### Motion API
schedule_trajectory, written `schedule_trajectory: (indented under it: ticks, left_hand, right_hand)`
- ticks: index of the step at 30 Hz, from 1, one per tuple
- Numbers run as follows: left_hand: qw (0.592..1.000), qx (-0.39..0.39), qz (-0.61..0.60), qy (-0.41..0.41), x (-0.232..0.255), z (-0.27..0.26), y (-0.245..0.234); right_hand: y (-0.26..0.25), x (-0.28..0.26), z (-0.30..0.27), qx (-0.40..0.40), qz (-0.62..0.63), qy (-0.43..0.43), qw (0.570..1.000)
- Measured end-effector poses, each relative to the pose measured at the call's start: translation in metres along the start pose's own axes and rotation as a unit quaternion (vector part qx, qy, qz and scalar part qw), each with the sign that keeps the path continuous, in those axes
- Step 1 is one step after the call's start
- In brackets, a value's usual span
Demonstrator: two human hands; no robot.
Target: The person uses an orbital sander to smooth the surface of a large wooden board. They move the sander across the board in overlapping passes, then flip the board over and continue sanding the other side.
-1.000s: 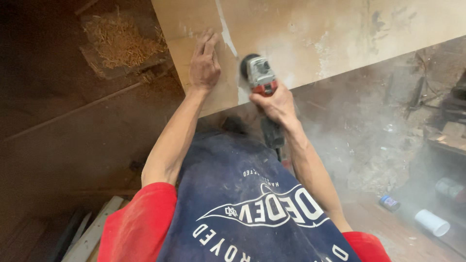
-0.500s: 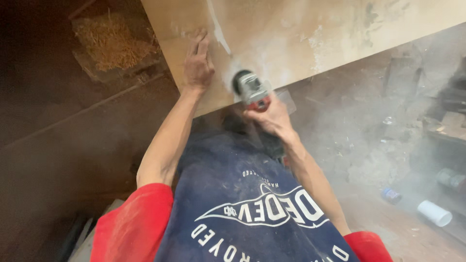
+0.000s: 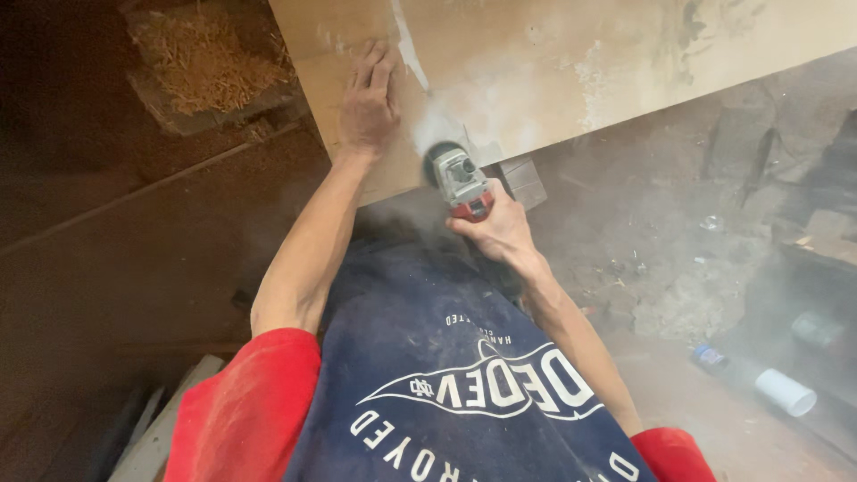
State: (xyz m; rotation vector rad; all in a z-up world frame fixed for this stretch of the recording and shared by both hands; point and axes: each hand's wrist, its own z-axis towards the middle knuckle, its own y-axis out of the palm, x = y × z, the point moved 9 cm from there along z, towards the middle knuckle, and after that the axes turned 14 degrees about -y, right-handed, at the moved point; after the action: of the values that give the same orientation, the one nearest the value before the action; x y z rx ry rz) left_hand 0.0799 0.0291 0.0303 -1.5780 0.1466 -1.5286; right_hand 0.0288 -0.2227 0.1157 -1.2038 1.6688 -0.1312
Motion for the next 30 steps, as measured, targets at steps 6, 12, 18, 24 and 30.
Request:
schedule_trajectory:
  ticks: [6,12,18,24,30]
  left_hand:
    - [1.0,0.007,0.022,0.005,0.002,0.0,0.0]
    - [0.999,0.003,0.036,-0.002,-0.002,-0.003,0.002]
    - [0.998,0.03,0.047,0.009,0.002,0.0,0.006]
    - [0.999,0.003,0.037,0.009,0.006,0.001,-0.001]
    - [0.999,0.012,0.039,0.004,0.011,0.001,-0.003]
  right_hand:
    - [-0.005,0.018,-0.008,-0.006,-0.014,0.043,0.999]
    - [-0.066,0.05,-0.011,0.1,0.03,0.06,0.993]
    - [-0.08,0.054,-0.002,0.158,0.073,0.062,0.983]
    - [-0.045,0.03,0.012,0.093,0.015,0.021,0.995]
    - [-0.06,0.043,0.002,0.13,0.063,0.048,0.988]
